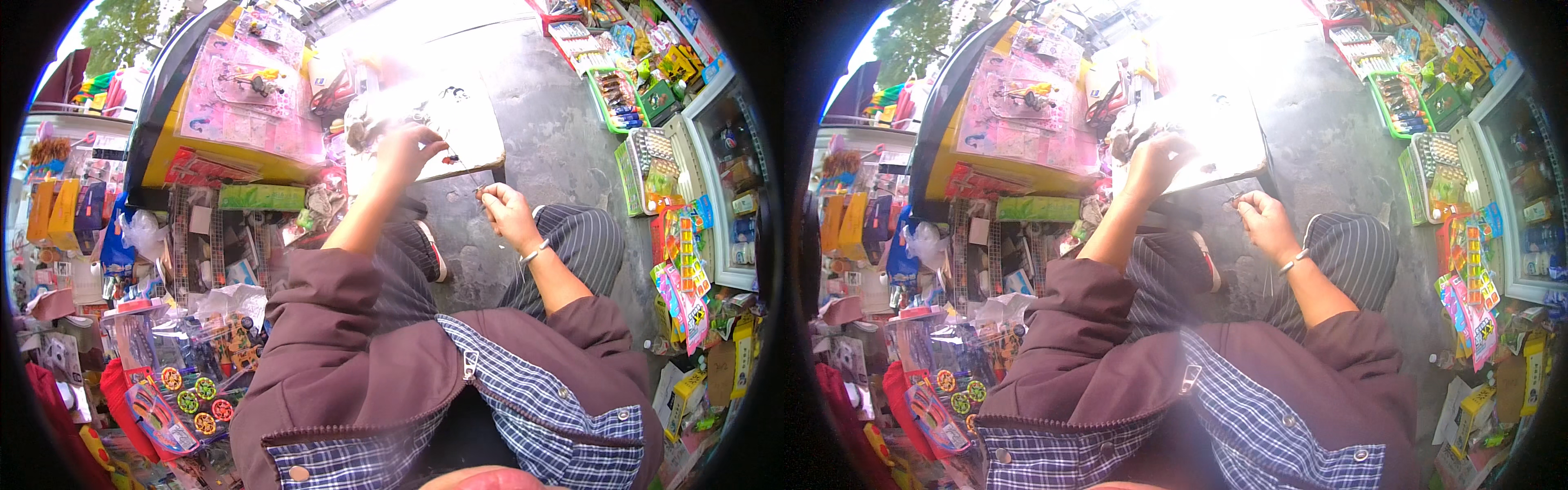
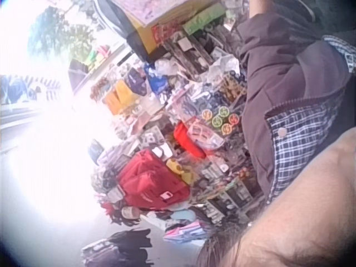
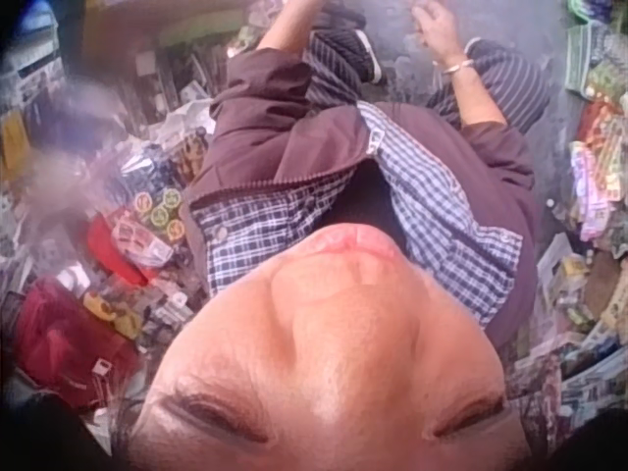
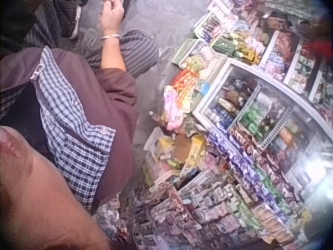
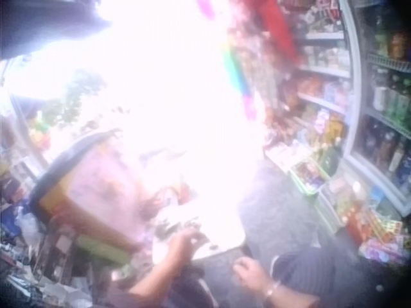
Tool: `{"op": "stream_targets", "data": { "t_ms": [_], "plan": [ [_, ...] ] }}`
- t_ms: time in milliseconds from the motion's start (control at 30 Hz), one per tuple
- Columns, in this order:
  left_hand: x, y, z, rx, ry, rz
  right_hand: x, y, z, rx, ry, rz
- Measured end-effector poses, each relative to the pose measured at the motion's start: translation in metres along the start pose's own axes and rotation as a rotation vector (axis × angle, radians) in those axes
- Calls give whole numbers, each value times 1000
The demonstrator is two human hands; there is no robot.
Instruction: The person sits on the floor and assembles small metal keychains by attaching charms to split rings. They pick up individual charms and rings from a white tray, open the rings, link the pieces, and place the assembled keychains back on the tray.
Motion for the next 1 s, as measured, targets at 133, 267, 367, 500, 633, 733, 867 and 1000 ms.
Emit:
{"op": "stream_targets", "data": {
  "t_ms": [133, 267, 367, 500, 633, 733, 867, 1000],
  "plan": [
    [6, 14, 18, -8, -127, -61, -1, 2, -2, 13, 53, -18],
    [3, 27, 32, -95, -250, -120, -4, 7, 0, 2, 43, -44],
    [-4, 29, 34, -128, -176, -183, -2, 9, -1, 9, 24, -32],
    [1, -3, 4, 48, -62, -46, -3, 11, -3, 70, -24, -15],
    [-14, -51, -31, 61, -142, 68, -2, 9, -6, 68, -55, 38],
    [-31, -90, -55, 79, -250, 100, -7, 7, -11, 81, -35, 41],
    [-41, -115, -43, -192, -760, 555, -7, 3, -17, 64, -35, 59],
    [-50, -131, -75, 193, -469, -10, -7, -3, -16, 33, -153, 20]
  ]
}}
Point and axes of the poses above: each hand's wrist, its own y-axis away from the middle knuckle, its own x-axis out of the back of the hand, z = x × y, the point moved 5 cm from there along -y, towards the middle knuckle, and after that the axes turned 12 degrees about -z, right-handed, at the moved point
